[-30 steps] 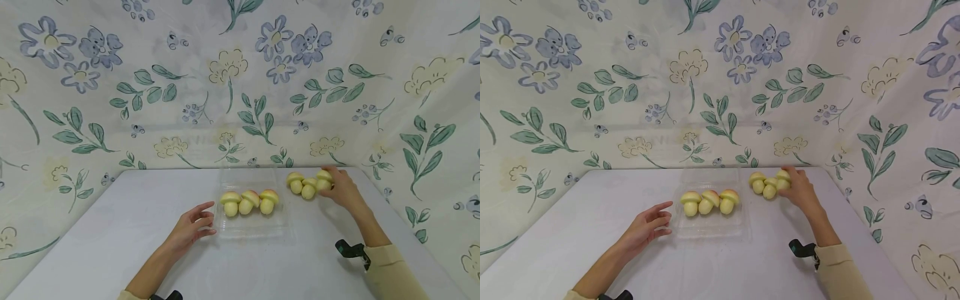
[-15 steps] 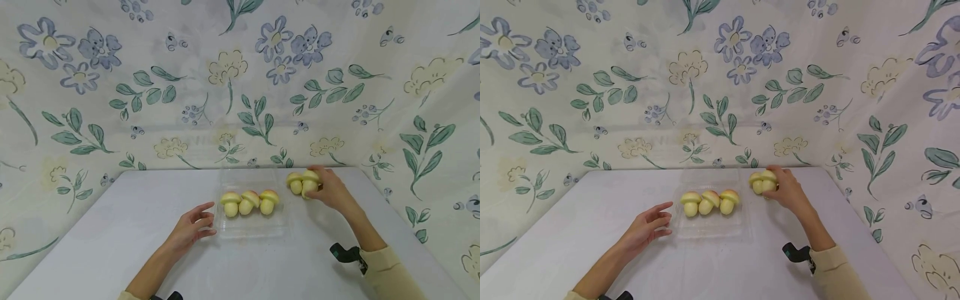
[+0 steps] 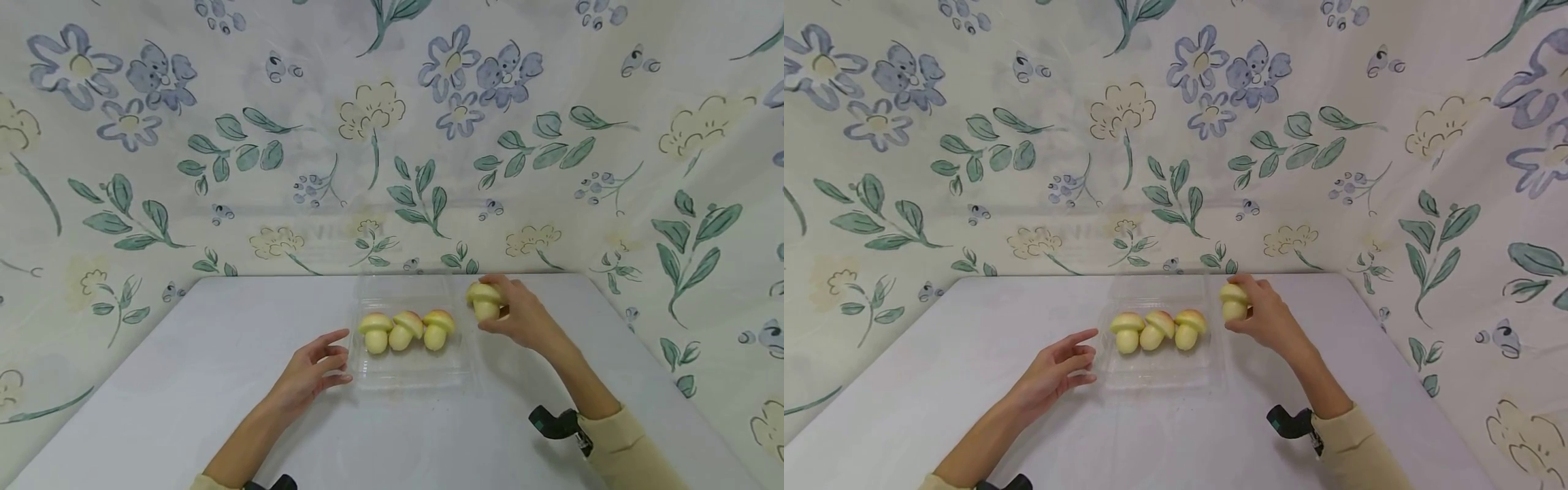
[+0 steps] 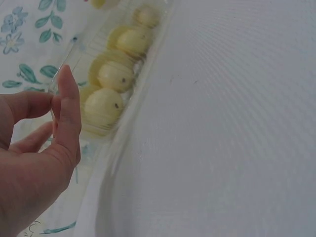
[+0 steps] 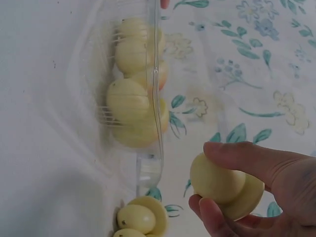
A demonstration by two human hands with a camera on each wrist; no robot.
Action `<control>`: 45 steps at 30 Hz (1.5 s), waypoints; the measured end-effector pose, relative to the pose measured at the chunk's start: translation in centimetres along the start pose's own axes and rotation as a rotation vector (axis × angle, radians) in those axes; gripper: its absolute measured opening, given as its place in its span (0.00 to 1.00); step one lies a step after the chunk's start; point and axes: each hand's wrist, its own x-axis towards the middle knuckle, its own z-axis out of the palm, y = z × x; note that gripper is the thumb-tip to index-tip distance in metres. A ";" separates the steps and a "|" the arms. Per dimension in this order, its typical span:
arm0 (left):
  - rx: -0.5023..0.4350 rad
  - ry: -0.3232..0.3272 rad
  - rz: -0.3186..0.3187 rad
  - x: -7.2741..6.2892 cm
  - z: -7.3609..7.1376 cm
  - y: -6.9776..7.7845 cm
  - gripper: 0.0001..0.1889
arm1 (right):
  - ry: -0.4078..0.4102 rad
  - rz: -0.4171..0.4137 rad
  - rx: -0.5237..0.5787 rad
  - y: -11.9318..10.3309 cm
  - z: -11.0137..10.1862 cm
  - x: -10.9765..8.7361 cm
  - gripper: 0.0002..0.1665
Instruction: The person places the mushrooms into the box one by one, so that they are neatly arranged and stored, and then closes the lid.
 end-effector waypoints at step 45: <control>-0.018 0.021 -0.008 1.1 0.8 -0.4 0.32 | -0.231 -0.251 0.079 -7.6 8.6 2.4 0.41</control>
